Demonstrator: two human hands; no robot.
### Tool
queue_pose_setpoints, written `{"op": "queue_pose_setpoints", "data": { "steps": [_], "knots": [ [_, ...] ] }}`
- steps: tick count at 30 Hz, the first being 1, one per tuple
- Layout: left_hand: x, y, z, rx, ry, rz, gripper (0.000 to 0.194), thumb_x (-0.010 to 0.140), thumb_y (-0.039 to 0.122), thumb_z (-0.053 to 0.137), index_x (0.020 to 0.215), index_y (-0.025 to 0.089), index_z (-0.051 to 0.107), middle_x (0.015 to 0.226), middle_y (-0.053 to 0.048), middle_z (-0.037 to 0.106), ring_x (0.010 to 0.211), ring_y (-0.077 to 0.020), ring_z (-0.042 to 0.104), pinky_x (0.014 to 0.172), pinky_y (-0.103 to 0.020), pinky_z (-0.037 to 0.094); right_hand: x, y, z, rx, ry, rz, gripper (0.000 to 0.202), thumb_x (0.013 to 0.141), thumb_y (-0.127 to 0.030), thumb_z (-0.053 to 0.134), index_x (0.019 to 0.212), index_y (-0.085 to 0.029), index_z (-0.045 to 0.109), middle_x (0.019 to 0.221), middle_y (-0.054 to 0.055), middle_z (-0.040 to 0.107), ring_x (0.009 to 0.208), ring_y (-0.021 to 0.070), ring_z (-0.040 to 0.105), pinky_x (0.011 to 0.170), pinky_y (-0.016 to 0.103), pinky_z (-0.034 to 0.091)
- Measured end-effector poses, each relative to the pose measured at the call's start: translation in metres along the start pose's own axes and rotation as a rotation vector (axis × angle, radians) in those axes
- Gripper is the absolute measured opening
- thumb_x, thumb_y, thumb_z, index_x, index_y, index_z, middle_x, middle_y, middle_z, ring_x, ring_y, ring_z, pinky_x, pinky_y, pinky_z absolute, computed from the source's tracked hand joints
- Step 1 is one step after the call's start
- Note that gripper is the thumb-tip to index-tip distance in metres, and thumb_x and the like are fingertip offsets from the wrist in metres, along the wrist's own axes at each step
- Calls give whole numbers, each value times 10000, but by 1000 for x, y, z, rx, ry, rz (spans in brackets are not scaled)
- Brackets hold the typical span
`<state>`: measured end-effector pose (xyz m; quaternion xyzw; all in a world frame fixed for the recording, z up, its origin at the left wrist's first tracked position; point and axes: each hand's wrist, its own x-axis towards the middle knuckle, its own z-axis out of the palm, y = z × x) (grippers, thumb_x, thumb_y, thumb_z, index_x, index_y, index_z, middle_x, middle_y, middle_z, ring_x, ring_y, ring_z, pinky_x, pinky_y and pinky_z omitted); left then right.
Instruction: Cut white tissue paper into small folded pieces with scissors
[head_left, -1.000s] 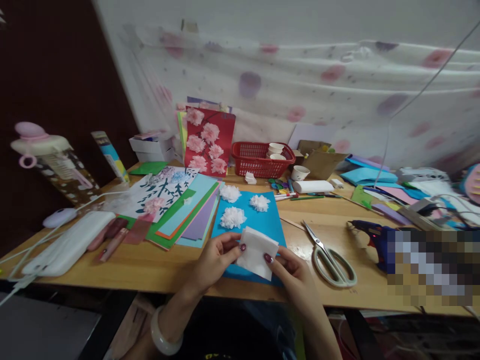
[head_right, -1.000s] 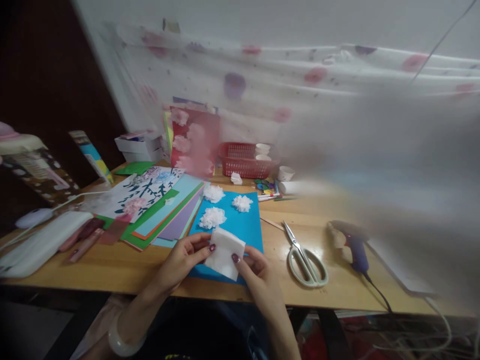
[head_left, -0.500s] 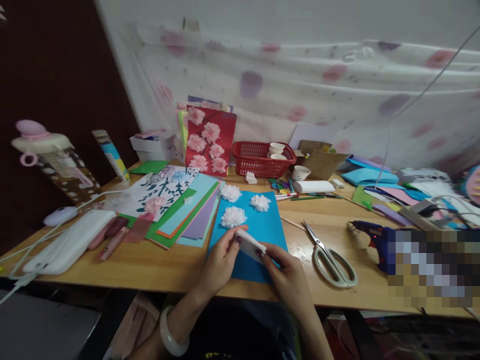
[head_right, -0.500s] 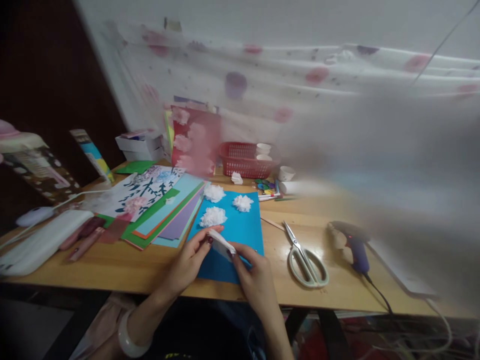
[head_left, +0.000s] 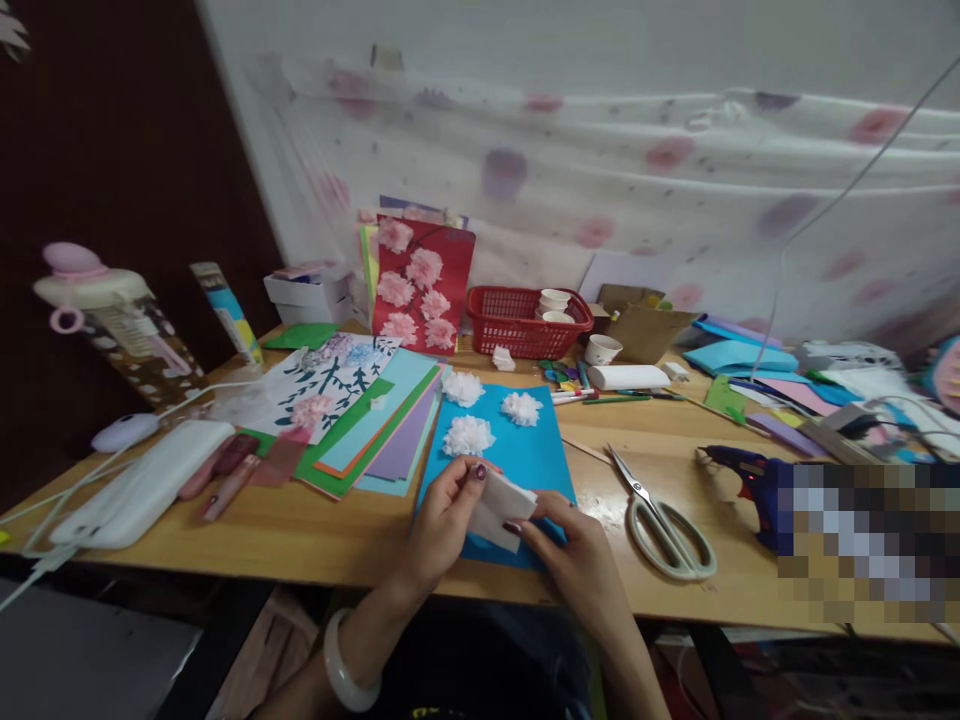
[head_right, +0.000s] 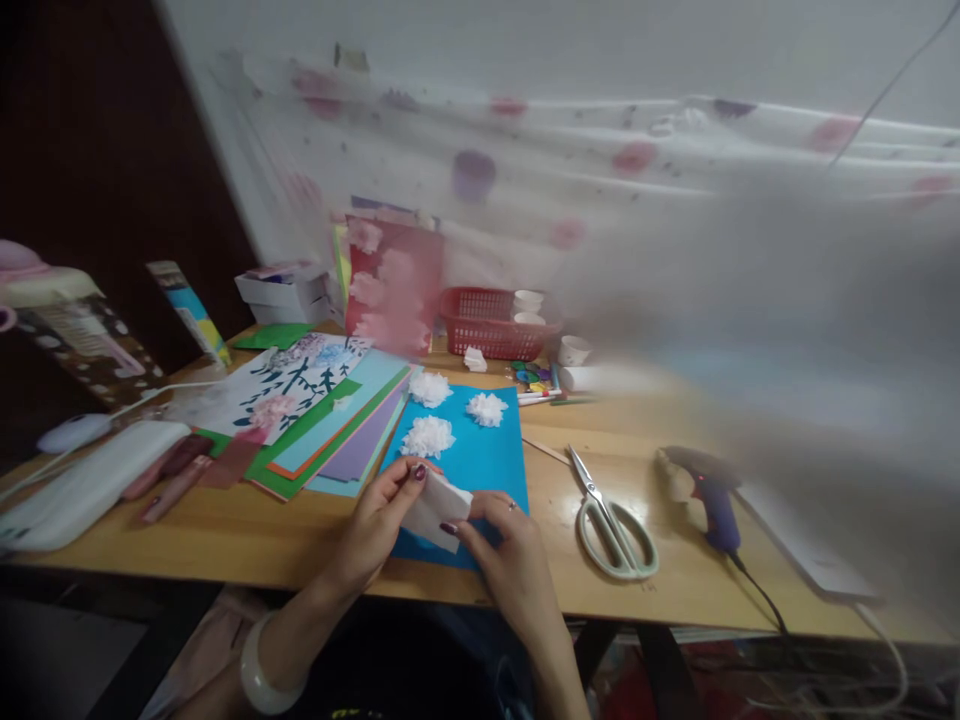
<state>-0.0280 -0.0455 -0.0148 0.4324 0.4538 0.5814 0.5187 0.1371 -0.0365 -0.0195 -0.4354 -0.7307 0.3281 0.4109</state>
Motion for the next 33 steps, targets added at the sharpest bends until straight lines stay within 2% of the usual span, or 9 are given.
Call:
{"op": "queue_pose_setpoints", "data": {
  "steps": [4, 9, 15, 18, 21, 25, 27, 30, 33],
  "knots": [
    [1, 3, 2, 13, 31, 69, 293, 882, 445, 540, 876, 178, 660, 789, 3, 638, 735, -136, 540, 650, -193, 410, 1, -2, 2, -53, -101, -14, 146, 828, -331, 648, 831, -191, 687, 826, 43, 691, 821, 228, 614, 747, 311, 455],
    [0, 0, 3, 82, 50, 116, 306, 896, 426, 528, 952, 179, 699, 874, -26, 687, 814, -167, 589, 688, -211, 435, 2, -1, 2, -115, -152, -28, 193, 876, -309, 568, 824, -189, 710, 788, 49, 677, 815, 232, 621, 730, 317, 460],
    [0, -1, -2, 269, 14, 136, 301, 905, 405, 520, 988, 207, 730, 924, -43, 715, 879, -195, 611, 795, -261, 438, 4, 7, -3, -234, 13, -46, 166, 854, -285, 584, 851, -194, 723, 845, 77, 718, 827, 257, 613, 740, 348, 452],
    [0, 1, -7, 379, 17, 155, 276, 885, 397, 553, 966, 218, 746, 955, -51, 721, 904, -209, 615, 807, -275, 437, 3, 7, -5, -251, 90, 34, 194, 837, -341, 608, 873, -199, 736, 683, 38, 673, 647, 216, 592, 620, 311, 438],
    [-2, 2, -8, 377, -5, 130, 286, 875, 406, 560, 968, 209, 745, 874, -45, 727, 763, -179, 616, 672, -250, 443, 1, 4, -3, -130, 85, 156, 267, 818, -394, 630, 963, -191, 727, 504, -28, 545, 483, 165, 523, 487, 263, 393],
    [-2, -1, -6, 301, -40, 32, 356, 876, 451, 543, 1034, 176, 705, 518, 25, 591, 455, -110, 516, 458, -207, 361, -1, 0, 4, 226, 46, 291, 364, 821, -456, 626, 1045, -171, 660, 544, -16, 638, 376, 113, 497, 378, 215, 392],
    [-2, -3, -4, 218, -63, -17, 391, 875, 472, 532, 1060, 160, 675, 486, 36, 558, 423, -105, 526, 398, -184, 331, 0, -2, 7, 378, 47, 325, 386, 787, -485, 660, 1000, -163, 642, 582, 7, 674, 387, 120, 542, 346, 200, 410],
    [-1, -5, -1, 94, -99, -39, 417, 866, 488, 524, 1079, 147, 634, 631, -5, 630, 461, -111, 587, 357, -165, 352, 2, -4, 11, 507, 38, 330, 385, 737, -499, 710, 906, -164, 626, 675, 37, 704, 510, 164, 662, 374, 198, 481],
    [-3, -6, 2, 46, -81, -44, 462, 860, 457, 521, 1223, 172, 518, 1025, -98, 663, 529, -108, 633, 339, -160, 377, 3, -5, 14, 521, 53, 330, 391, 723, -505, 723, 882, -162, 623, 800, 61, 717, 564, 180, 703, 391, 202, 514]
  ]
}}
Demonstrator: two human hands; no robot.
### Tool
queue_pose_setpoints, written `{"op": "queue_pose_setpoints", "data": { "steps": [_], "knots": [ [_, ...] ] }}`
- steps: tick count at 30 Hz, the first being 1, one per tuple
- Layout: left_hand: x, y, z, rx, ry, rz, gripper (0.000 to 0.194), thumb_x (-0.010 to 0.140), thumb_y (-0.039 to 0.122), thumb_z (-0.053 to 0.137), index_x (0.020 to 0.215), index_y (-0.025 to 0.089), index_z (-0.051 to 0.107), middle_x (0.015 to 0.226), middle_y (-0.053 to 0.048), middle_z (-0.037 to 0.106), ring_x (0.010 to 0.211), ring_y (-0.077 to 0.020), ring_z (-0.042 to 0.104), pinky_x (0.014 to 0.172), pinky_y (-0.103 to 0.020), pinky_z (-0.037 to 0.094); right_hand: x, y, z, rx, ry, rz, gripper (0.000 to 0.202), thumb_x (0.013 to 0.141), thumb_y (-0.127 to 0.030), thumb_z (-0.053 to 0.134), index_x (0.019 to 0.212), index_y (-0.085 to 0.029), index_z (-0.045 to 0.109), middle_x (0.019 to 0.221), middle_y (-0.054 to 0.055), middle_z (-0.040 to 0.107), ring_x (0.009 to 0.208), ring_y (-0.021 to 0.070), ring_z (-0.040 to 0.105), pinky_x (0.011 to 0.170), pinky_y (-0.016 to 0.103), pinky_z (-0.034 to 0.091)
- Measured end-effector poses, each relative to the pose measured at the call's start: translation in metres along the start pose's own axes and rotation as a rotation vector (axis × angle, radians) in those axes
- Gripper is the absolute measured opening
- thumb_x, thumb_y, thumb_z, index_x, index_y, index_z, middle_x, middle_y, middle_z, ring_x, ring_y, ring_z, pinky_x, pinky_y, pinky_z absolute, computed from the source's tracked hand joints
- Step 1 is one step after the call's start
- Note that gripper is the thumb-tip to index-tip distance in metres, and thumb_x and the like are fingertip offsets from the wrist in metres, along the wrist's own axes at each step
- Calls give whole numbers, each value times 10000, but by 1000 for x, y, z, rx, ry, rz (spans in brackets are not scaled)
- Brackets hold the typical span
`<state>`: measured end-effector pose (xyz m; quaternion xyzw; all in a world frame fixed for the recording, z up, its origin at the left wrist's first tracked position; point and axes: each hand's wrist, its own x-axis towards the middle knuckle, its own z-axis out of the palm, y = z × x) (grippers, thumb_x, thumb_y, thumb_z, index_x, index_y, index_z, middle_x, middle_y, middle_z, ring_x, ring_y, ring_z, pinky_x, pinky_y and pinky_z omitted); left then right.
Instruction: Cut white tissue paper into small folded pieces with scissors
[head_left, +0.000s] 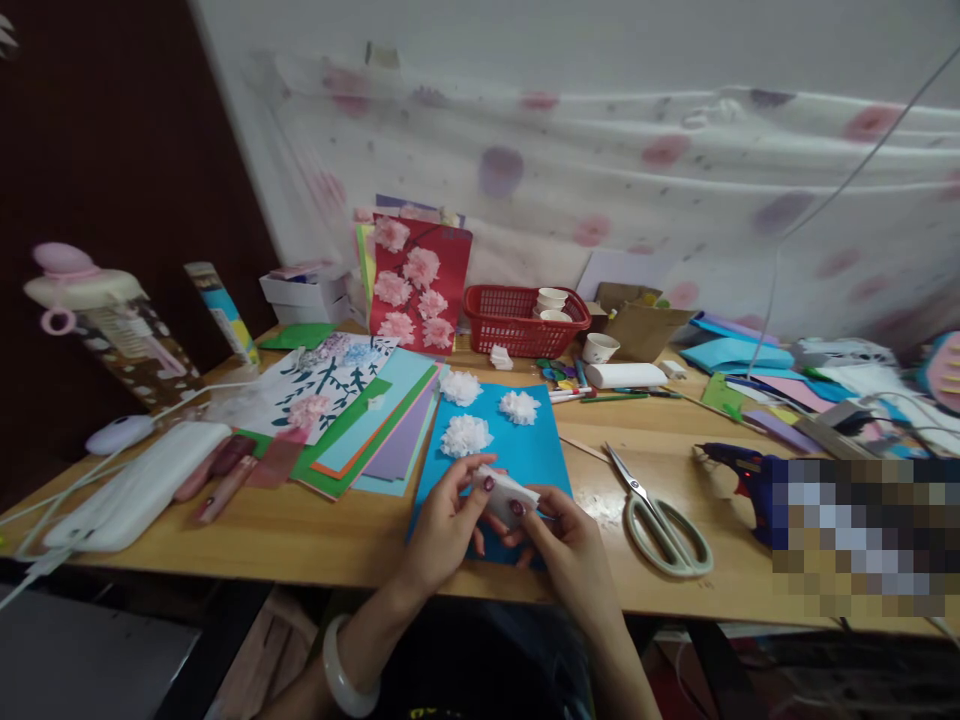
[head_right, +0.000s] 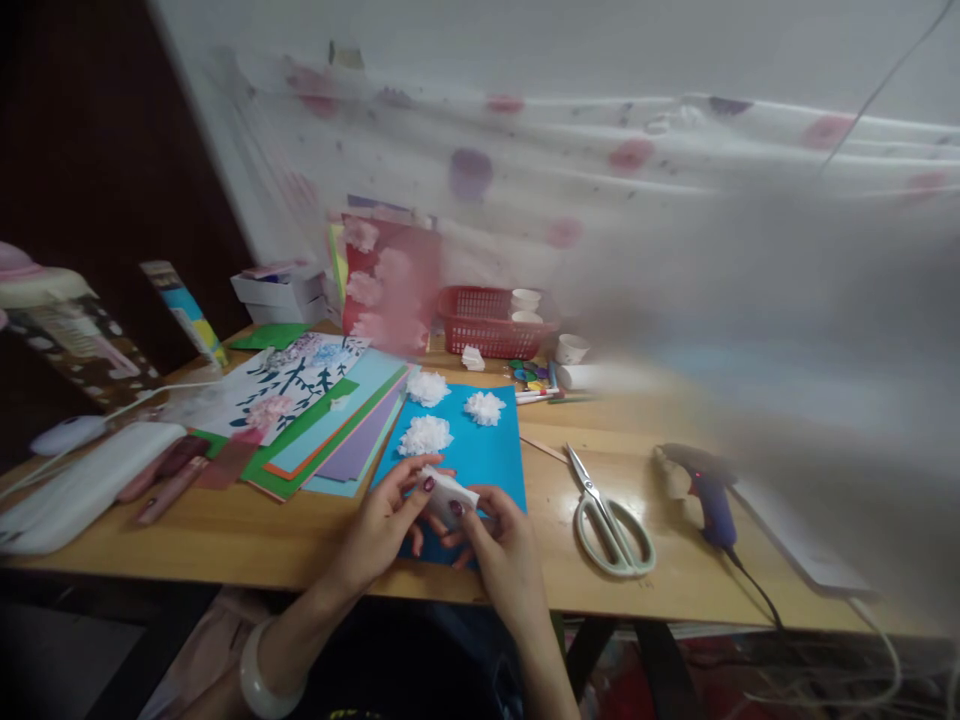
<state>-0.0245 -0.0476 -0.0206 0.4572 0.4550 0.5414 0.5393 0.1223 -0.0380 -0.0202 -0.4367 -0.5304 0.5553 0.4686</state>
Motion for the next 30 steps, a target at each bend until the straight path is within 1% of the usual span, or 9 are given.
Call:
{"op": "queue_pose_setpoints", "data": {
  "steps": [3, 6, 9, 11, 14, 16, 23, 27, 30],
  "knots": [
    [-4, 1, 3, -6, 39, -49, 537, 848, 338, 503, 1353, 208, 375, 1304, -155, 534, 525, -67, 604, 312, -150, 314, -1, 2, 1, -26, 0, 0, 395, 735, -514, 710, 891, -160, 631, 822, 65, 711, 554, 184, 705, 358, 197, 500],
    [-7, 2, 6, -9, 19, -78, 605, 785, 202, 497, 1372, 195, 353, 1359, -159, 493, 514, -35, 551, 341, -159, 317, -2, 4, 1, -43, -21, 6, 423, 753, -542, 682, 934, -163, 639, 689, 39, 688, 556, 203, 701, 331, 196, 484],
    [-9, 4, 7, -21, 23, -71, 609, 743, 166, 502, 1340, 188, 382, 1363, -148, 491, 532, -41, 548, 391, -176, 370, -2, 6, 1, -53, -27, 17, 472, 744, -577, 674, 971, -164, 649, 620, 22, 667, 537, 205, 690, 328, 204, 482],
    [-10, 5, 8, -31, 18, -79, 597, 739, 168, 508, 1325, 187, 400, 1295, -129, 548, 530, -51, 542, 423, -186, 399, -2, 6, 1, -67, -22, 11, 494, 732, -595, 675, 969, -162, 656, 610, 16, 660, 505, 192, 671, 328, 209, 481],
    [-12, 7, 10, -43, 3, -107, 610, 750, 183, 512, 1348, 168, 391, 975, -62, 665, 535, -83, 540, 460, -194, 421, -2, 5, 1, -81, -25, 2, 486, 743, -591, 668, 966, -159, 665, 593, 10, 657, 456, 165, 637, 331, 206, 476],
    [-14, 8, 11, -45, 6, -126, 626, 759, 188, 510, 1369, 156, 376, 797, -14, 649, 552, -104, 551, 480, -198, 428, -2, 5, 1, -94, -25, 2, 463, 761, -570, 664, 972, -158, 670, 582, 7, 661, 417, 146, 611, 332, 204, 471],
    [-16, 11, 10, -27, 21, -126, 606, 787, 192, 499, 1379, 135, 381, 722, 1, 628, 573, -119, 566, 513, -209, 443, -3, 5, 2, -98, -17, 13, 472, 748, -571, 671, 965, -152, 674, 582, 20, 675, 480, 184, 656, 332, 210, 470],
    [-15, 8, 9, -25, 11, -114, 573, 795, 215, 514, 1356, 159, 405, 954, -59, 661, 587, -101, 577, 518, -207, 455, -2, 7, 2, -98, -21, 16, 477, 751, -580, 662, 956, -150, 674, 576, 19, 682, 401, 152, 598, 332, 219, 464],
    [-11, 7, 2, -12, 24, -46, 604, 760, 196, 573, 1341, 199, 407, 1257, -121, 574, 596, -76, 587, 556, -219, 482, -2, 8, 1, -103, -21, 18, 488, 756, -589, 651, 955, -144, 672, 563, 25, 686, 418, 160, 611, 346, 219, 467]
  ]
}}
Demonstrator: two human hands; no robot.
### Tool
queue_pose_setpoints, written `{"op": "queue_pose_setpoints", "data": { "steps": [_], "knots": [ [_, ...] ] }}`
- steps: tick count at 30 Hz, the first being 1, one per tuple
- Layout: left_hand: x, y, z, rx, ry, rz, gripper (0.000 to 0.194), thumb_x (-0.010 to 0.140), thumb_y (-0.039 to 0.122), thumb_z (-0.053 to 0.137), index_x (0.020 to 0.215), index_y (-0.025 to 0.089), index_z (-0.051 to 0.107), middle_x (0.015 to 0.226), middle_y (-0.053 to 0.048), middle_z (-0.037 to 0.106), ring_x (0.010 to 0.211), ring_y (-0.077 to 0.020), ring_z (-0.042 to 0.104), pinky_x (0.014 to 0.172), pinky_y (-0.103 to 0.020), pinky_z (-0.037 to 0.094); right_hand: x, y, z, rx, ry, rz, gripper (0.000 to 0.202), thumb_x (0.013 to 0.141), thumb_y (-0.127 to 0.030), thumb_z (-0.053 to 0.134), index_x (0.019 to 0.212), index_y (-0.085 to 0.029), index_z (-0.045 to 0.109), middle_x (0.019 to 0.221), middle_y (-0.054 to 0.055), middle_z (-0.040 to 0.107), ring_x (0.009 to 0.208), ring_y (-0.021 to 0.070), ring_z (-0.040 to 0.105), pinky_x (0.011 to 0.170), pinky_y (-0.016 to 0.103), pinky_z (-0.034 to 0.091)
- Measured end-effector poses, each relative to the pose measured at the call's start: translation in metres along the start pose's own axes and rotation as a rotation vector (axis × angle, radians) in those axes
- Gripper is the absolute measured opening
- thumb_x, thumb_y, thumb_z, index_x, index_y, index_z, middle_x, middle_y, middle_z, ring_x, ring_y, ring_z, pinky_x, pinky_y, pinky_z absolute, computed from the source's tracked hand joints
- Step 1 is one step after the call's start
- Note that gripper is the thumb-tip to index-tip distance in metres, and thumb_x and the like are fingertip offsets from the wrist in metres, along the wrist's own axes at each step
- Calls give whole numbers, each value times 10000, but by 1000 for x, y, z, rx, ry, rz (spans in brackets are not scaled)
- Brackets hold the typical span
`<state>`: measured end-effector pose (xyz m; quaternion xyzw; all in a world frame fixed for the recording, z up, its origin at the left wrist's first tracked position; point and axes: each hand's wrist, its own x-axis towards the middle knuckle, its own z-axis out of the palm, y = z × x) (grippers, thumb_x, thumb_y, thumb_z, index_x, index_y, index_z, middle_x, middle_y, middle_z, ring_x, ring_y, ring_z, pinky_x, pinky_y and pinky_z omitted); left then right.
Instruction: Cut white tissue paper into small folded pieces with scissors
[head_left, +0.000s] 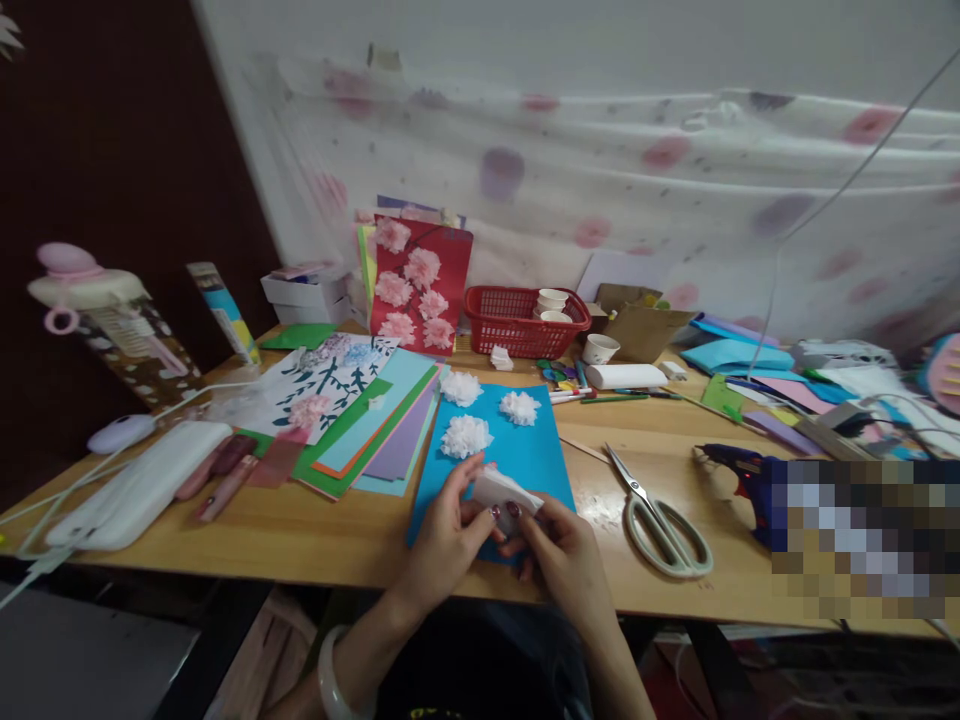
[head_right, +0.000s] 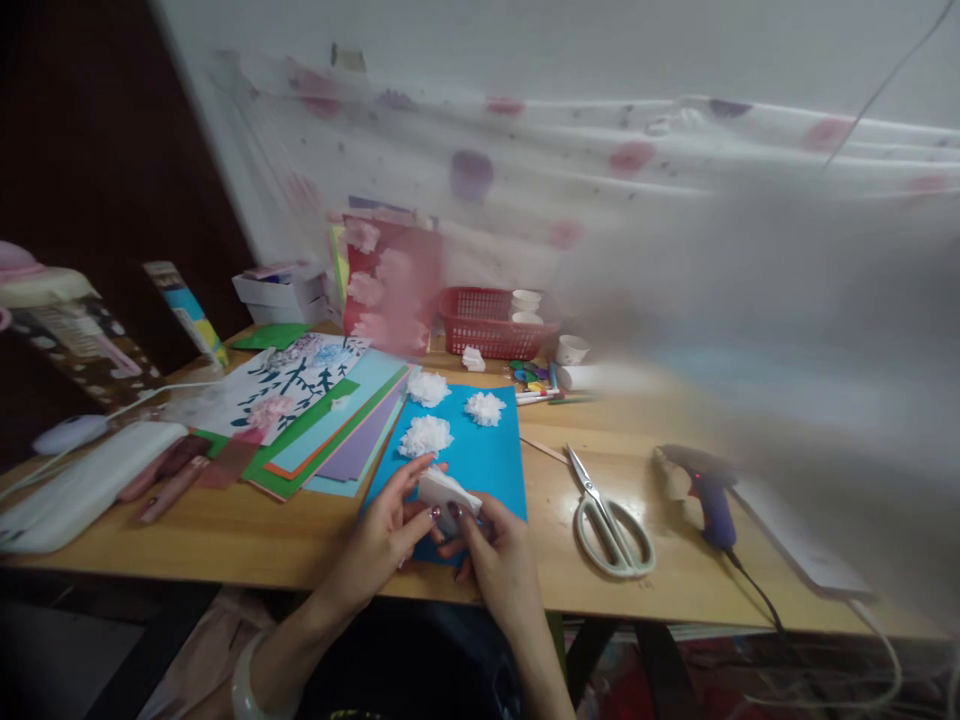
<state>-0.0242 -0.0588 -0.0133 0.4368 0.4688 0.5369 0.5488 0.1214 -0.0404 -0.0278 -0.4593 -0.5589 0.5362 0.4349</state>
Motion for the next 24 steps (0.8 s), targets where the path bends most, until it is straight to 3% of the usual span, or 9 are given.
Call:
{"op": "queue_pose_setpoints", "data": {
  "steps": [2, 7, 10, 13, 16, 21, 24],
  "knots": [
    [5, 1, -10, 62, 7, 34, 605, 735, 180, 609, 1316, 205, 441, 1297, -129, 547, 564, -60, 578, 566, -228, 485, 0, 1, -1, -5, -7, 5, 511, 756, -601, 641, 973, -140, 671, 567, 33, 697, 409, 154, 605, 345, 214, 458],
    [12, 1, -31, 276, -88, -16, 382, 758, 240, 632, 1131, 160, 636, 970, -72, 682, 491, -84, 551, 464, -216, 407, 0, 4, -2, -38, -37, 7, 461, 798, -547, 624, 1010, -140, 668, 565, 24, 702, 332, 103, 518, 344, 199, 434],
    [10, -5, -29, 318, -94, 12, 439, 807, 239, 572, 1242, 187, 595, 808, -33, 686, 510, -125, 579, 467, -225, 418, 1, 6, -2, -67, -51, -16, 416, 823, -501, 611, 1042, -148, 649, 593, 17, 699, 420, 135, 585, 383, 211, 465],
    [7, -10, -21, 333, -78, 56, 475, 832, 227, 538, 1306, 210, 550, 869, -44, 699, 548, -140, 606, 542, -257, 484, 1, 7, -2, -100, -70, -39, 378, 838, -472, 596, 1034, -152, 644, 628, 23, 698, 530, 174, 644, 417, 227, 492],
    [5, -11, -16, 323, -58, 38, 507, 838, 200, 511, 1345, 212, 501, 856, -46, 696, 535, -134, 599, 503, -237, 467, 0, 7, -2, -130, -78, -45, 338, 856, -456, 572, 986, -152, 646, 620, 19, 690, 475, 155, 610, 410, 231, 481],
    [8, -7, -17, 167, -56, 1, 517, 775, 175, 581, 1279, 226, 479, 1130, -78, 646, 494, -68, 581, 438, -194, 433, -1, 5, -1, -119, -72, -15, 378, 843, -486, 571, 1032, -165, 636, 586, -1, 678, 404, 137, 569, 385, 225, 447],
    [12, -2, -19, 154, 4, -18, 515, 685, 149, 640, 1177, 169, 490, 928, -33, 666, 443, -53, 530, 418, -185, 430, -2, 3, 1, -113, -51, 10, 392, 816, -529, 583, 931, -159, 648, 500, -19, 636, 337, 112, 502, 351, 203, 387]
  ]
}}
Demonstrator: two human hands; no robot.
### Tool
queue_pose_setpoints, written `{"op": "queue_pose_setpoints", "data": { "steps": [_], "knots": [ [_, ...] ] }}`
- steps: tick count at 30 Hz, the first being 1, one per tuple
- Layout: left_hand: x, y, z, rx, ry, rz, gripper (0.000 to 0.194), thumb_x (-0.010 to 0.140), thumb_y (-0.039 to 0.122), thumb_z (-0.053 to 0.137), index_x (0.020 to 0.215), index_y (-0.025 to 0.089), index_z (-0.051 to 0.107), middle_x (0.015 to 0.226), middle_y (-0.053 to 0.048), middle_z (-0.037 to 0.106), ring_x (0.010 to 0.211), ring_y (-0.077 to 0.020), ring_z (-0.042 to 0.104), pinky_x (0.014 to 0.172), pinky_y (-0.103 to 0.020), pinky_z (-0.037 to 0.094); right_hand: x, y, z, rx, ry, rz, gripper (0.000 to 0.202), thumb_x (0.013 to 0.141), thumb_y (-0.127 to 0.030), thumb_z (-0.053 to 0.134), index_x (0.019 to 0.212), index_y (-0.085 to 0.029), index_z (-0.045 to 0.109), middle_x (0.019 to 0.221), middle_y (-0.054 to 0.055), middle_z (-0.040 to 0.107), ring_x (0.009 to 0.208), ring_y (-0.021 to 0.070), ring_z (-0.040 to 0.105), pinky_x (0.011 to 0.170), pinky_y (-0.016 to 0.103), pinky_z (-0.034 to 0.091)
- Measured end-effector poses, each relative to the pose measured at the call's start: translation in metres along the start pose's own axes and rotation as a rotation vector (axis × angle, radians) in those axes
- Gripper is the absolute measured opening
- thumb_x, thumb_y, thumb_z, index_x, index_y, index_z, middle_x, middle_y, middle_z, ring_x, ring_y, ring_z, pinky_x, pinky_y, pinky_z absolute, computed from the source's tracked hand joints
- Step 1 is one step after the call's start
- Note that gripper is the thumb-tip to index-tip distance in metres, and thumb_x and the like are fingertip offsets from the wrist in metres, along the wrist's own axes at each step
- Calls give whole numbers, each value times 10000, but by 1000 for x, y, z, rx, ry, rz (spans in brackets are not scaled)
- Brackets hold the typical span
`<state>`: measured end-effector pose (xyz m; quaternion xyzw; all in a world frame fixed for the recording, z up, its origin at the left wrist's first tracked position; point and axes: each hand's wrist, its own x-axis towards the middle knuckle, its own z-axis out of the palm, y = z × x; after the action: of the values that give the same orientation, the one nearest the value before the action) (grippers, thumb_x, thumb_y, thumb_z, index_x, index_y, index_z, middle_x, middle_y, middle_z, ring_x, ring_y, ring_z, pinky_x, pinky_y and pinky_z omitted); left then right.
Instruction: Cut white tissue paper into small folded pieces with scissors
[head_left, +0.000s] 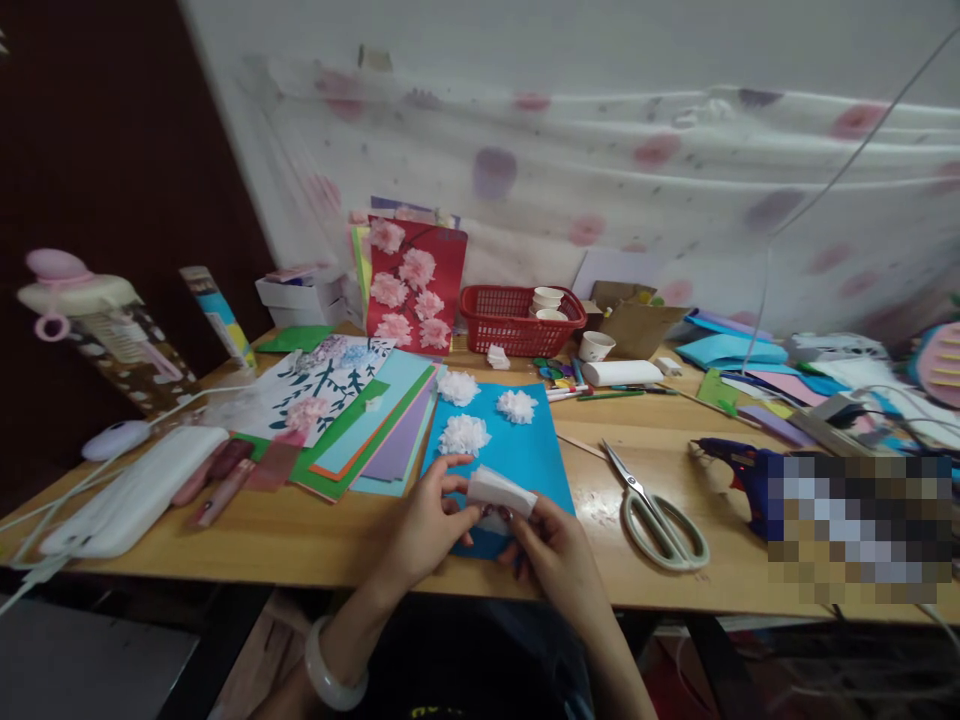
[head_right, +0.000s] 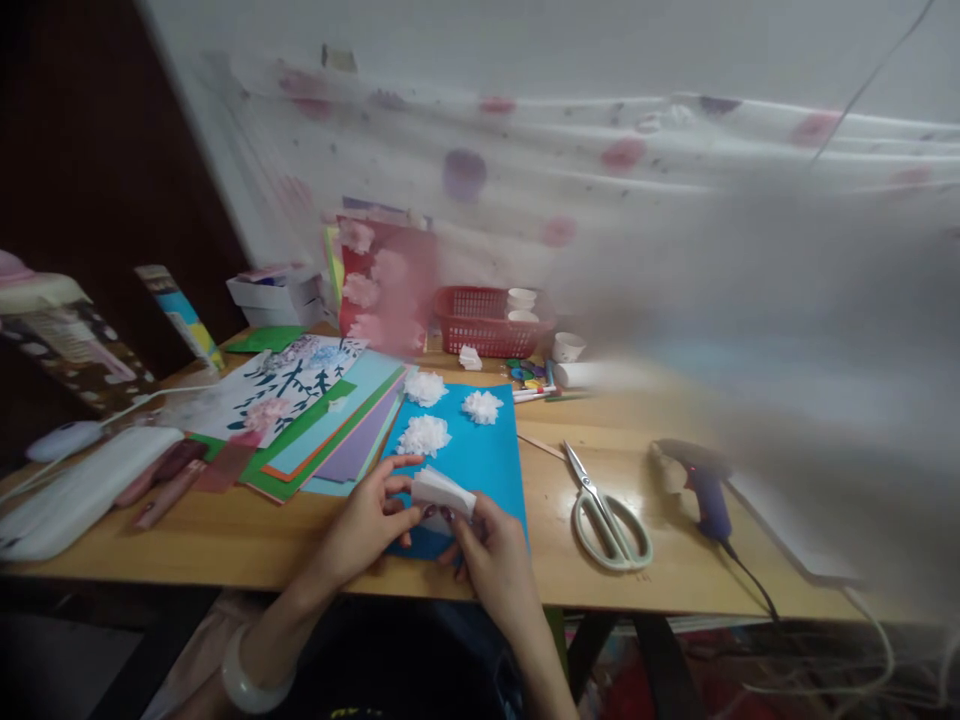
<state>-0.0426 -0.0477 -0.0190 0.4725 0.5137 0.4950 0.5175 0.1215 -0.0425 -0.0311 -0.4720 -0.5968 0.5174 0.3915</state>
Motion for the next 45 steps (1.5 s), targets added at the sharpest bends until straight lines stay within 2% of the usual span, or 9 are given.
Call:
{"op": "queue_pose_setpoints", "data": {
  "steps": [4, 13, 17, 21, 27, 34, 38, 42, 45],
  "knots": [
    [0, 10, -4, 23, 10, -11, 416, 659, 188, 670, 1052, 139, 544, 727, 18, 633, 436, -61, 471, 357, -166, 390, -3, -3, -1, 3, -2, 9, 435, 802, -555, 591, 926, -145, 666, 446, -34, 596, 316, 96, 463, 342, 187, 351],
    [-4, 17, -8, -68, -9, -77, 424, 651, 291, 769, 987, 146, 556, 711, 1, 657, 494, -72, 503, 388, -153, 359, -6, -14, -6, 131, -84, 62, 446, 766, -521, 668, 971, -126, 702, 401, -59, 511, 301, 70, 416, 319, 165, 297],
    [-3, 11, -9, -2, -127, -15, 335, 727, 324, 721, 975, 120, 626, 727, -30, 663, 564, -109, 545, 438, -189, 399, -5, -11, -8, 168, -67, 83, 443, 767, -523, 672, 953, -123, 708, 388, -51, 520, 292, 62, 410, 312, 155, 279],
    [-1, 8, -11, -59, -209, 23, 245, 725, 303, 736, 887, 126, 686, 765, -47, 683, 726, -150, 606, 600, -219, 456, -4, -5, -11, 191, -23, 55, 413, 754, -487, 706, 960, -130, 704, 414, -48, 542, 299, 65, 447, 312, 149, 279],
    [-3, 9, -11, -147, -157, -49, 249, 734, 367, 696, 864, 154, 682, 611, 44, 522, 433, -48, 351, 395, -188, 227, -4, 3, -13, 276, 10, -18, 288, 762, -387, 685, 925, -151, 716, 361, -59, 521, 298, 72, 447, 332, 152, 319],
    [-3, 9, -10, -196, -154, -71, 122, 749, 263, 584, 700, 162, 633, 484, 74, 397, 398, -48, 324, 406, -186, 191, -5, 3, -13, 353, 14, -35, 113, 768, -280, 641, 774, -178, 691, 410, -48, 587, 327, 68, 506, 362, 137, 396],
    [-2, 10, -9, -282, -113, -91, 98, 743, 254, 638, 799, 174, 642, 516, 73, 469, 375, -33, 331, 386, -173, 189, -8, 0, -12, 433, -47, -16, 119, 793, -304, 637, 764, -189, 644, 450, -35, 635, 328, 76, 533, 355, 138, 422],
    [-5, 9, -1, -524, -78, -160, 278, 752, 320, 693, 994, 201, 629, 511, 58, 563, 389, -71, 462, 380, -168, 278, -7, 0, -11, 459, 9, -64, 132, 805, -327, 641, 794, -196, 627, 546, -10, 694, 348, 89, 565, 346, 150, 443],
    [-8, 6, 9, -710, -71, -185, 291, 712, 351, 744, 924, 166, 667, 736, -43, 721, 651, -156, 668, 596, -235, 494, -5, -1, -9, 431, 105, -150, 117, 816, -315, 635, 830, -199, 641, 520, -12, 688, 381, 100, 588, 379, 160, 474]
  ]
}}
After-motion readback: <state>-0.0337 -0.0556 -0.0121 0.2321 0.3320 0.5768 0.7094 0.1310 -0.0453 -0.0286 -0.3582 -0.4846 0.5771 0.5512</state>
